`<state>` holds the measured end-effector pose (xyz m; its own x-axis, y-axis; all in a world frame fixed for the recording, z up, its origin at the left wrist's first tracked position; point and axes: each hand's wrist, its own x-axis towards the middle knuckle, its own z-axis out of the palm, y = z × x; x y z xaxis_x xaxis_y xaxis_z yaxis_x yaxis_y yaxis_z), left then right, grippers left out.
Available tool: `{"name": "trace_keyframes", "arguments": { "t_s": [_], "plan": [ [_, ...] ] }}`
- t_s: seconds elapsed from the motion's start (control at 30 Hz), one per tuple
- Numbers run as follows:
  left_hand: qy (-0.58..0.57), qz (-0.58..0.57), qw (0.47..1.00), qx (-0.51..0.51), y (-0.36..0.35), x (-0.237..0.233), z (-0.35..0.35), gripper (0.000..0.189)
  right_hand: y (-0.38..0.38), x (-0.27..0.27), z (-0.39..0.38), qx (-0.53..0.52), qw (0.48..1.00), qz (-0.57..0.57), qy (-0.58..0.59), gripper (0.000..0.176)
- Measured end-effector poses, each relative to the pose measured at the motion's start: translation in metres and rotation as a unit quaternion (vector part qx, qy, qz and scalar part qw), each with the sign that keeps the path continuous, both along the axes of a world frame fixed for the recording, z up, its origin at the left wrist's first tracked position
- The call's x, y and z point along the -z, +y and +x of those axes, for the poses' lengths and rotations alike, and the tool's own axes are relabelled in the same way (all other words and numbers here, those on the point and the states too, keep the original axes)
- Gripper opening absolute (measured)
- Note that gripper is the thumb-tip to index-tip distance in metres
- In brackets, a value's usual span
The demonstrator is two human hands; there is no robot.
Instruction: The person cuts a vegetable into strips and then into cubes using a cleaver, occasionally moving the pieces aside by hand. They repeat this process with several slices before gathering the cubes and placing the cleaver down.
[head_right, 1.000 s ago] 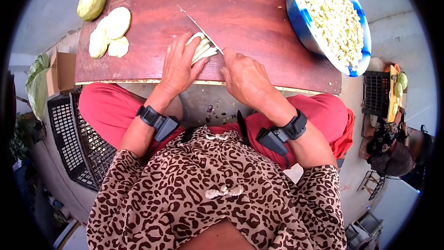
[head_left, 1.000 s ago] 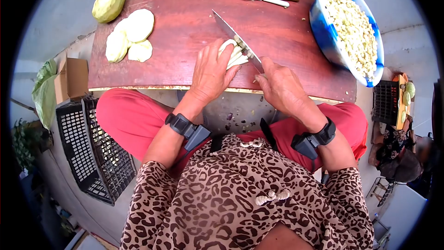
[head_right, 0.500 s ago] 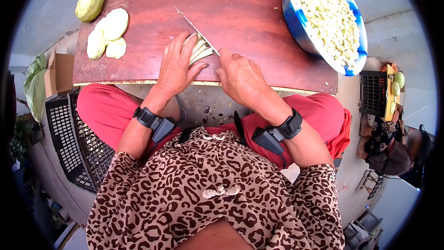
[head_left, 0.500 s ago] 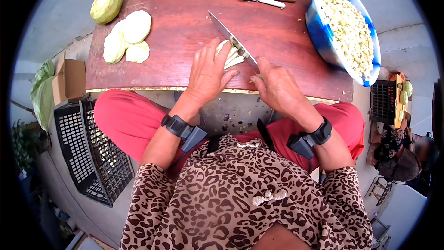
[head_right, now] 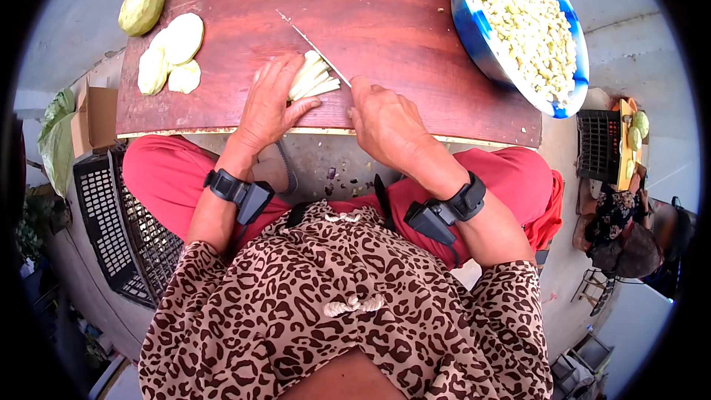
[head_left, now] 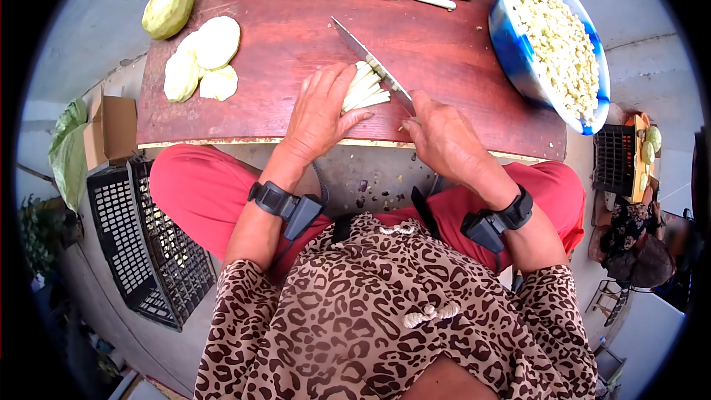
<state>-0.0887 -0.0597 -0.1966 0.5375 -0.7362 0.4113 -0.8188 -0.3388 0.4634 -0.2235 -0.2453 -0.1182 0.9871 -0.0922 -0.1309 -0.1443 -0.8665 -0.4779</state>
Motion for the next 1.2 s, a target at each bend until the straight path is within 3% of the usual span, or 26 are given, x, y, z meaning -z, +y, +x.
{"name": "trace_keyframes", "arguments": {
  "t_s": [0.2, 0.5, 0.8, 1.1, 1.2],
  "plan": [
    [-0.037, 0.015, 0.999, -0.034, -0.015, -0.001, -0.005, 0.078, 0.001, -0.001, 0.0, 0.001, 1.0, 0.006, -0.001, 0.022],
    [-0.063, 0.02, 0.993, -0.095, -0.03, 0.006, -0.012, 0.067, 0.002, 0.0, 0.001, 0.001, 1.0, 0.003, -0.006, 0.021],
    [-0.028, 0.028, 0.995, -0.09, -0.019, -0.002, -0.013, 0.082, 0.0, -0.001, -0.001, 0.002, 1.0, 0.003, -0.004, 0.021],
    [-0.015, 0.01, 0.999, -0.026, -0.017, 0.004, -0.007, 0.067, 0.001, 0.003, -0.003, -0.002, 0.999, 0.033, 0.005, 0.023],
    [-0.029, -0.002, 0.999, -0.029, -0.018, 0.006, -0.006, 0.064, 0.0, 0.006, -0.005, -0.018, 0.999, 0.005, -0.033, 0.014]
  ]
}}
